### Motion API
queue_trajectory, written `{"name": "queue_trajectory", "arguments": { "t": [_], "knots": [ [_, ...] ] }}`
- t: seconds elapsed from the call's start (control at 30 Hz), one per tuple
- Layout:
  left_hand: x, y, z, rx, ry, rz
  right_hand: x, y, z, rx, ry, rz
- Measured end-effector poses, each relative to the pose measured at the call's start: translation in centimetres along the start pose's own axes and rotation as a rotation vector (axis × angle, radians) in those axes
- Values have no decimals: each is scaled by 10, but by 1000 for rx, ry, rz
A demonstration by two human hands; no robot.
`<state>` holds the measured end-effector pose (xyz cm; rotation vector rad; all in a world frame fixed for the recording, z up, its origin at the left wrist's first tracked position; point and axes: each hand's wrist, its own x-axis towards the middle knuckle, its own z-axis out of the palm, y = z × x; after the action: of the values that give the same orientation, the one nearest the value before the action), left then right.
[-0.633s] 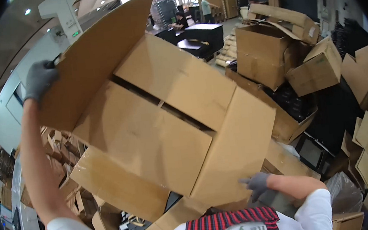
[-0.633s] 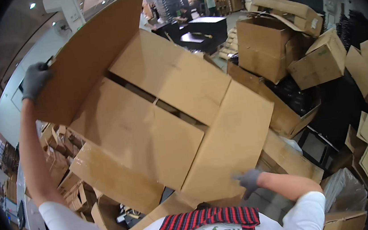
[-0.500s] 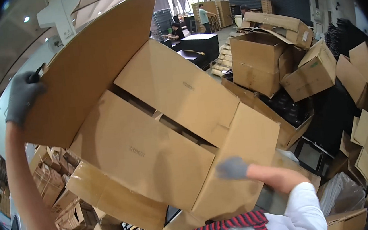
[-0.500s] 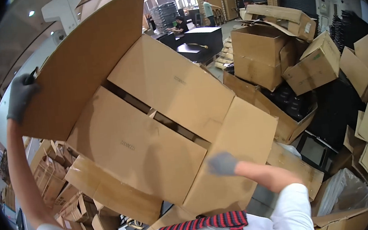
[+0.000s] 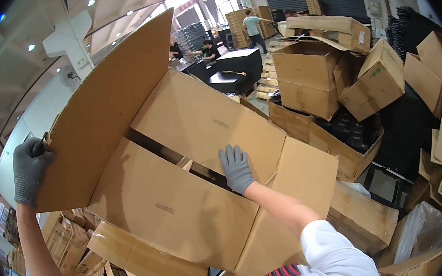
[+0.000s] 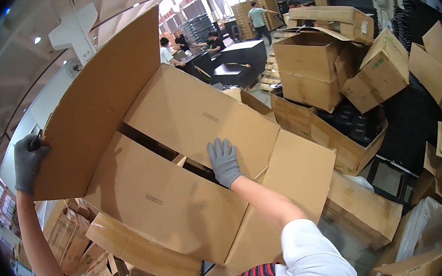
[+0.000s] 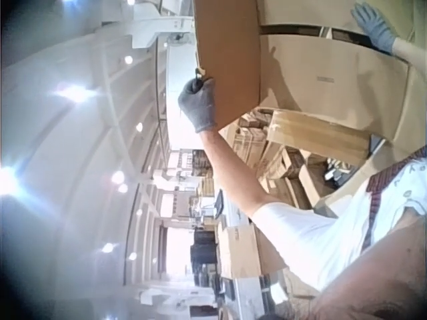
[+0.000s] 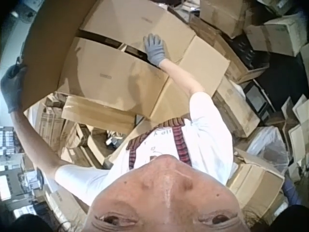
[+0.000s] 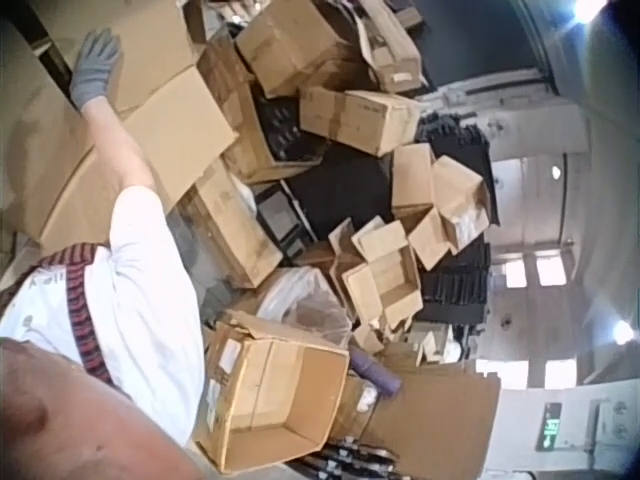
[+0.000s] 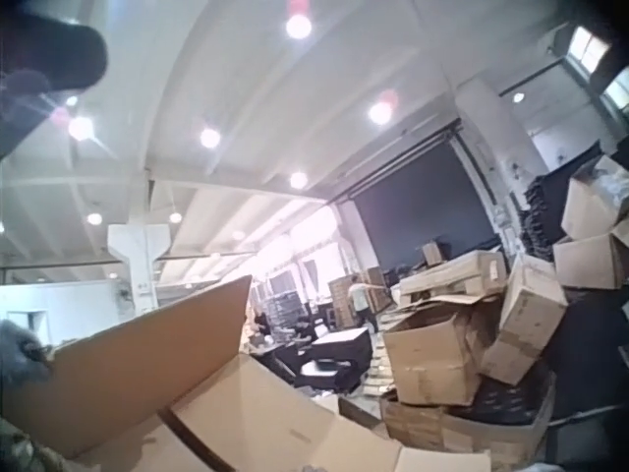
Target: Opening and unpacking several large cardboard boxes using a utility knife in a warehouse.
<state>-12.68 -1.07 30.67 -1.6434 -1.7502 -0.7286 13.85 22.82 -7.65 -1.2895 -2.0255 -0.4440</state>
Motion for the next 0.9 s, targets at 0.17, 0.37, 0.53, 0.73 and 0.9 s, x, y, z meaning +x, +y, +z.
{"name": "queue_trajectory", "arguments": {
  "t": [0.17, 0.37, 0.53, 0.73, 0.9],
  "knots": [
    [-25, -47, 10, 5, -34, -108, 45, 75, -148, 362, -274, -12],
    [-32, -37, -36, 726, 151, 67, 83, 248, -232, 747, -144, -8],
    [-55, 150, 45, 226, 112, 406, 79, 260, -234, 785, -161, 47],
    [-113, 225, 236, 123, -802, 461, 58, 243, -244, 535, 30, -152],
    [-131, 177, 297, 265, -1142, 444, 42, 248, -231, 585, 27, -92]
  ]
}}
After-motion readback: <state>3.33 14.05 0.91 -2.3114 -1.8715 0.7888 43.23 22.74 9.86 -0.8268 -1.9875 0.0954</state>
